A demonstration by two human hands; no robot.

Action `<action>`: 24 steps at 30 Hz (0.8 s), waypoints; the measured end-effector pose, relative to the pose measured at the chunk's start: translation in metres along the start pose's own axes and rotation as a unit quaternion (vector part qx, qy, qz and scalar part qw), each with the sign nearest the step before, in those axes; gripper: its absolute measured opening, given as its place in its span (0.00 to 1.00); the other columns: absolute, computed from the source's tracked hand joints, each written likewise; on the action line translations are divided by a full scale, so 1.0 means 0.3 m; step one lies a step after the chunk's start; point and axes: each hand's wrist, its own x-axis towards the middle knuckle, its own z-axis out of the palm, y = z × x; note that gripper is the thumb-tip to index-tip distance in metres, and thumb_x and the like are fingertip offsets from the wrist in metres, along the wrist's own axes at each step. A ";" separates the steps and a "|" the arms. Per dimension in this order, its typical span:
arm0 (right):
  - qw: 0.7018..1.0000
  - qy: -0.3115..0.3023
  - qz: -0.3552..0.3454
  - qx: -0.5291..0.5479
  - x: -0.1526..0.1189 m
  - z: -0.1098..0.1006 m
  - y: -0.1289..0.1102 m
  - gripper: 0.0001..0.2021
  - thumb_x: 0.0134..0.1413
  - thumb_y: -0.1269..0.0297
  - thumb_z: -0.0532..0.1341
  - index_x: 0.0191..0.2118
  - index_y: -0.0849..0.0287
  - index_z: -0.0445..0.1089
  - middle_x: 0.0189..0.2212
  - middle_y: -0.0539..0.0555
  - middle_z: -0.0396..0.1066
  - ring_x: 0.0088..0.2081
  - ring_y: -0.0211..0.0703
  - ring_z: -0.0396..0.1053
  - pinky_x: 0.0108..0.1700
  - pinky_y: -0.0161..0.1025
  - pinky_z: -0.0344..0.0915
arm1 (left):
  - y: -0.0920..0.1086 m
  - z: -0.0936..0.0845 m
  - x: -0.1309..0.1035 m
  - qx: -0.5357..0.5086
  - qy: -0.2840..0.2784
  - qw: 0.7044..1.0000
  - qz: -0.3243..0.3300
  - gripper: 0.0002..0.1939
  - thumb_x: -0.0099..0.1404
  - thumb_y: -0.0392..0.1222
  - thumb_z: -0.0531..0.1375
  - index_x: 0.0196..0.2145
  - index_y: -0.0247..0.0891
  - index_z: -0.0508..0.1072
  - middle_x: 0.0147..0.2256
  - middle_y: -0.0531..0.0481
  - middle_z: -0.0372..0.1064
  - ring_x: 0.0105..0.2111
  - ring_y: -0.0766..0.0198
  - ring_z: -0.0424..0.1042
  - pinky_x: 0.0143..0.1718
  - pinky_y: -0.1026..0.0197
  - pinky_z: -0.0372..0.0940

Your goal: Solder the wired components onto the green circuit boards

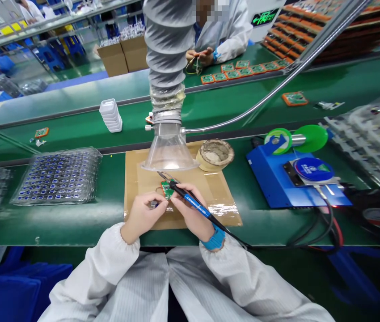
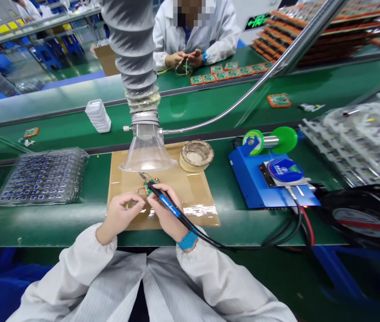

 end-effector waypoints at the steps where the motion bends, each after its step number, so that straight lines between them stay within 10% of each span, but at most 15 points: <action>1: 1.000 -0.001 -0.002 -0.004 -0.001 -0.001 0.003 0.15 0.57 0.58 0.68 0.47 0.52 0.69 0.36 0.50 0.76 0.37 0.40 0.76 0.43 0.40 0.75 | 0.002 -0.004 0.003 0.001 -0.003 1.000 0.002 0.08 0.61 0.45 0.65 0.26 0.41 0.78 0.27 0.50 0.76 0.28 0.62 0.71 0.33 0.59 0.66; 24: 0.990 0.107 -0.044 -0.078 0.010 0.000 0.056 0.12 0.55 0.62 0.70 0.45 0.51 0.73 0.34 0.50 0.79 0.37 0.43 0.78 0.46 0.43 0.75 | -0.051 -0.049 0.120 0.084 -0.030 0.996 0.031 0.08 0.61 0.43 0.64 0.25 0.45 0.78 0.29 0.49 0.76 0.35 0.55 0.72 0.46 0.50 0.64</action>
